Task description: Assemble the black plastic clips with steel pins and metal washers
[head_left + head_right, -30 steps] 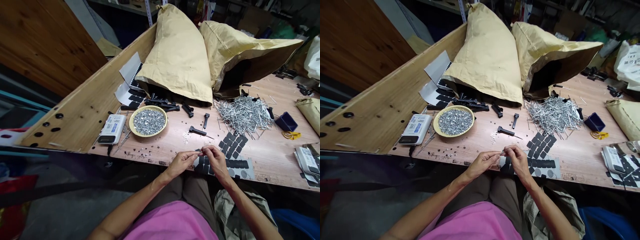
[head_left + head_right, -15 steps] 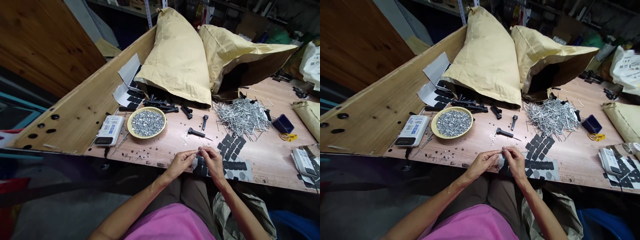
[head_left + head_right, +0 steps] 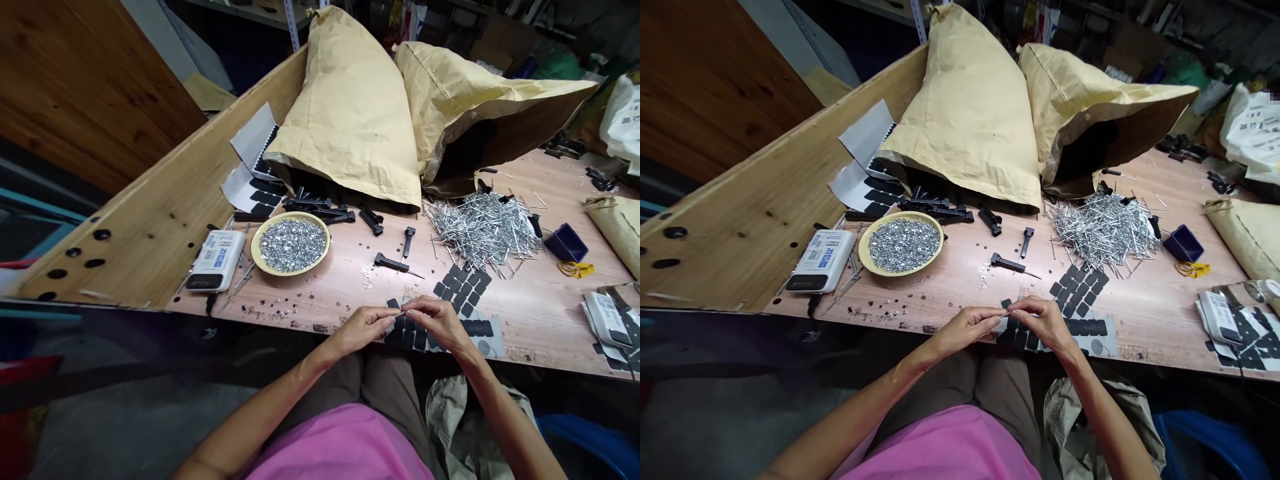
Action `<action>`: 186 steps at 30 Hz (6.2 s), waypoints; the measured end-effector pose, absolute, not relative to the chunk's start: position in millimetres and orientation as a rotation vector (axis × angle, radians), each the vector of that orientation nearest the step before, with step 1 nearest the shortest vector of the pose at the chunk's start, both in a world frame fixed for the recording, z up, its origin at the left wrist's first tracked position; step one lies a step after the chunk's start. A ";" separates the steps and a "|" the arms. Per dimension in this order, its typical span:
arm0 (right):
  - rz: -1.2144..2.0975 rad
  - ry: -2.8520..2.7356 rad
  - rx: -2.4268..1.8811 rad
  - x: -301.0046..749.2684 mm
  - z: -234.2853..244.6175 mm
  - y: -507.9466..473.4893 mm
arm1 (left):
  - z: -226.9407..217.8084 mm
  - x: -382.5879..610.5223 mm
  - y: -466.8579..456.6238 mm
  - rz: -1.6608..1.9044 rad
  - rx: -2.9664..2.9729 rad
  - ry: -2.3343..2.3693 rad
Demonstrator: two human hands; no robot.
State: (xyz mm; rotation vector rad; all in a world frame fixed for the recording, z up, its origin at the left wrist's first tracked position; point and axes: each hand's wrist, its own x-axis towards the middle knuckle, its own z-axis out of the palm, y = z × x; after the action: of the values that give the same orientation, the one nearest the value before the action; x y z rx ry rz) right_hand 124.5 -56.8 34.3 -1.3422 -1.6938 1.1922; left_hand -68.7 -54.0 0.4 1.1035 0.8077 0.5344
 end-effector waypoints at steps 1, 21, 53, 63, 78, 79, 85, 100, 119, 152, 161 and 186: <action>1.195 -1.718 -1.349 126.6 35.4 -56.4 | -0.8 -68.3 -54.2 0.518 1.097 0.800; 0.759 -1.851 -1.276 122.2 28.7 -72.4 | 0.0 -66.9 -50.6 0.513 1.178 0.711; 0.189 -2.238 -1.297 116.7 29.0 -71.2 | -10.3 -60.0 -53.8 1.004 2.552 0.942; 0.138 -2.157 -1.547 109.3 18.5 -70.8 | -3.4 -50.9 -54.4 1.078 2.566 0.884; 1.167 -1.508 -1.734 108.5 6.4 -59.0 | -9.0 -36.6 -46.2 0.720 1.979 1.116; 1.047 -1.589 -1.763 108.2 2.3 -55.8 | -10.8 -37.9 -43.9 0.698 1.906 1.125; 0.257 -2.002 -1.760 101.3 -28.9 -40.3 | -25.9 -55.4 -36.6 0.721 1.418 1.302; 0.215 -2.140 -1.617 128.2 -44.8 -43.4 | -6.1 -70.9 -33.1 0.567 0.656 1.130; 0.510 -1.747 -1.608 98.3 -20.5 -43.7 | 4.2 -68.1 -41.4 0.589 0.745 0.948; 0.837 -1.885 -1.364 114.9 33.5 -49.7 | 5.2 -70.6 -36.3 0.438 0.787 0.697; 0.981 -1.887 -1.413 118.6 44.7 -49.1 | 9.4 -72.7 -38.8 0.444 0.826 0.703; 0.968 -1.885 -1.294 120.0 44.1 -54.1 | 5.4 -74.4 -38.5 0.456 0.886 0.535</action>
State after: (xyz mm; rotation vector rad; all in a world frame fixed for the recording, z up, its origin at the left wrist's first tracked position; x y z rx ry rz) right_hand 120.0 -54.1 44.1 -1.2941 -1.8850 0.9681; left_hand -74.4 -38.5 5.4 0.8859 0.5353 0.4562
